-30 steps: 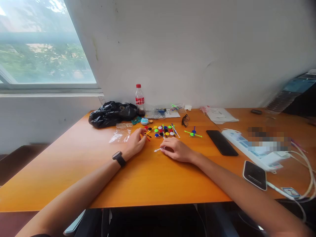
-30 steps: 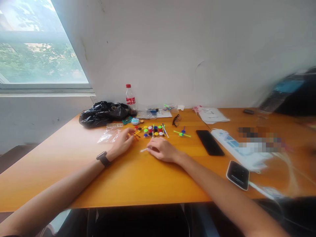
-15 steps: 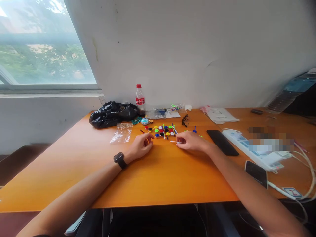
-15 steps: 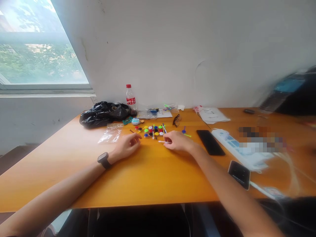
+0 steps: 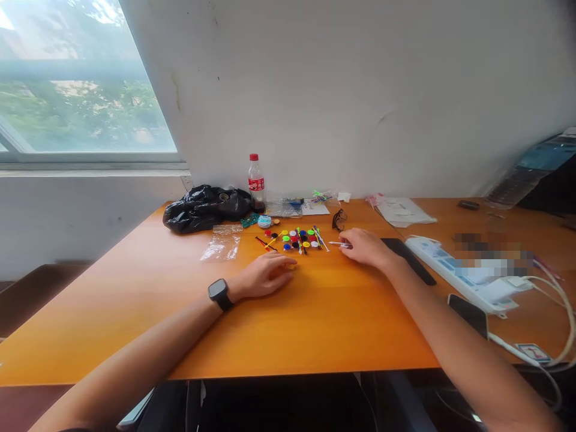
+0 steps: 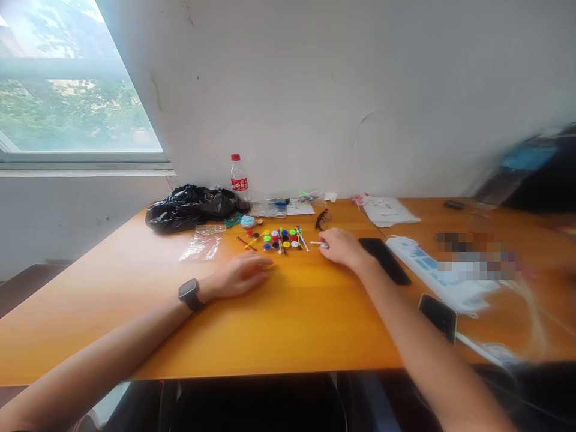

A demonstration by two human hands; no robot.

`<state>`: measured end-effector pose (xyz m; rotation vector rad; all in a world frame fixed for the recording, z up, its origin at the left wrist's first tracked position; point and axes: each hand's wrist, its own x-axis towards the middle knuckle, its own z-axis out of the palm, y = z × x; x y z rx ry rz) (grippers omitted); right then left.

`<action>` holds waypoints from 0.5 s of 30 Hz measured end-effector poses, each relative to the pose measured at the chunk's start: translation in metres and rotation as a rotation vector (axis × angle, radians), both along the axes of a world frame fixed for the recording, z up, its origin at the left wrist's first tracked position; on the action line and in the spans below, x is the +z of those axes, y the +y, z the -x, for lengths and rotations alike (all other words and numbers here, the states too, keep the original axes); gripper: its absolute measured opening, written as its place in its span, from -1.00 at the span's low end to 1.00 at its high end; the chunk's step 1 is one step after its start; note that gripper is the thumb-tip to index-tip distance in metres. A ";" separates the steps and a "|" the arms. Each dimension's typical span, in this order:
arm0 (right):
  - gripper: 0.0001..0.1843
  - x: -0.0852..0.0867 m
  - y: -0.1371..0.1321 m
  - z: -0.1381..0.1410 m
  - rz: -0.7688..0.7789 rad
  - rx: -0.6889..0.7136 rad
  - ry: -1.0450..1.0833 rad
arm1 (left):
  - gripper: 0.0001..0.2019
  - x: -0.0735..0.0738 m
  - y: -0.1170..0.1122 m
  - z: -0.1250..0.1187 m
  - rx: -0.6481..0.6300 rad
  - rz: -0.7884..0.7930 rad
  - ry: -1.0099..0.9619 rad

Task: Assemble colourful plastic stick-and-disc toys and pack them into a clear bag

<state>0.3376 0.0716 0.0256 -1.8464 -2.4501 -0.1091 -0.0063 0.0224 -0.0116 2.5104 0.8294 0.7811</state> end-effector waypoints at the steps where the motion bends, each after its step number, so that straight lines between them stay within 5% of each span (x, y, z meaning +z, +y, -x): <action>1: -0.88 0.000 0.001 -0.001 -0.004 -0.012 -0.011 | -0.67 0.000 0.001 0.001 0.023 -0.042 -0.006; 7: -0.80 -0.002 0.003 -0.003 -0.061 -0.042 -0.045 | -0.62 -0.016 0.026 0.017 0.296 -0.212 -0.029; 11: -0.76 -0.002 0.000 0.003 -0.136 -0.035 -0.027 | -0.50 -0.030 0.041 0.026 0.321 -0.171 0.093; 15: -0.74 -0.003 -0.003 0.011 -0.205 0.007 0.004 | -0.58 -0.029 0.040 0.025 0.313 -0.133 0.159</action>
